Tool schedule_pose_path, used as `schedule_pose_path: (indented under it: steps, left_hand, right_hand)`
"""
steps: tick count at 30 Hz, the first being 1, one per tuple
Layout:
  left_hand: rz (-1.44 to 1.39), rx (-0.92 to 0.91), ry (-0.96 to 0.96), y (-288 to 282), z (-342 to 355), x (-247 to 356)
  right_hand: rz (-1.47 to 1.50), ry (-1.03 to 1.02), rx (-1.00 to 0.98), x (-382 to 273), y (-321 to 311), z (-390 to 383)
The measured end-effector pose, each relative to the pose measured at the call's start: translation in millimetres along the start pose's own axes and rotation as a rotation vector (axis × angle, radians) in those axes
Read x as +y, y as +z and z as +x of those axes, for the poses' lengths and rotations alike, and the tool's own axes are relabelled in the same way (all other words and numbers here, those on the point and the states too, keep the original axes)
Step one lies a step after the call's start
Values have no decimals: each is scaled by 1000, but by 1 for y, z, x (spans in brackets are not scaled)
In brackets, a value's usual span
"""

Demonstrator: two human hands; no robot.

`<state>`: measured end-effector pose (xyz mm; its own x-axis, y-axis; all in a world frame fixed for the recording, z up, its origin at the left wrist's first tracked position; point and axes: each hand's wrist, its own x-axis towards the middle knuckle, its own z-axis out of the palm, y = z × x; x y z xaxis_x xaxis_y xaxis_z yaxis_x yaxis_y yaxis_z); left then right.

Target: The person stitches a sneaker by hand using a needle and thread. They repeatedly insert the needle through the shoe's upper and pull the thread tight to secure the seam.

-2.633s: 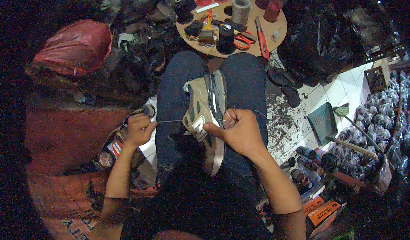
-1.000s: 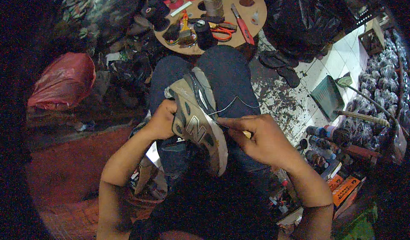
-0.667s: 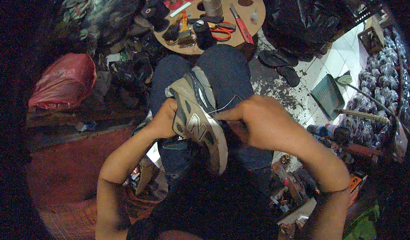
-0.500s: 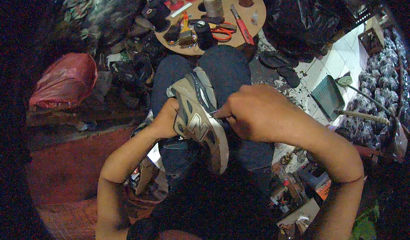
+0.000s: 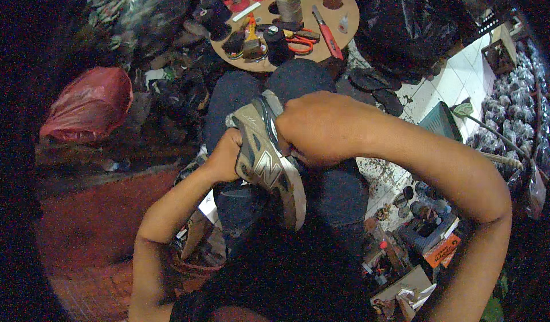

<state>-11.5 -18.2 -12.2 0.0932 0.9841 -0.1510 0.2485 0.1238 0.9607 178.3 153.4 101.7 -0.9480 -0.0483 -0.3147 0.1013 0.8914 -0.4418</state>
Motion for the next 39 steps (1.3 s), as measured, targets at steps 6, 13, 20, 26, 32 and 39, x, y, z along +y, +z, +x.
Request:
schedule_pose_path:
  steps: [6, 13, 20, 26, 32, 39]
  left_hand:
    - [1, 0, 29, 0, 1, 2]
    - [12, -3, 8, 3, 3, 4]
    - [-36, -72, -25, -5, -3, 8]
    - [4, -93, -44, -5, -4, 10]
    - [124, -148, -131, -11, -1, 5]
    - [-73, -54, -40, -16, -8, 1]
  right_hand:
    - [-51, -44, 58, 2, 8, 3]
    - [-108, -65, 60, -3, 19, 8]
    - [-151, 6, 127, -11, 27, -23]
    - [-160, 61, 325, -21, 53, -33]
    - [-302, 273, 249, -10, 47, -37]
    - [-37, 478, -203, 32, 18, -65]
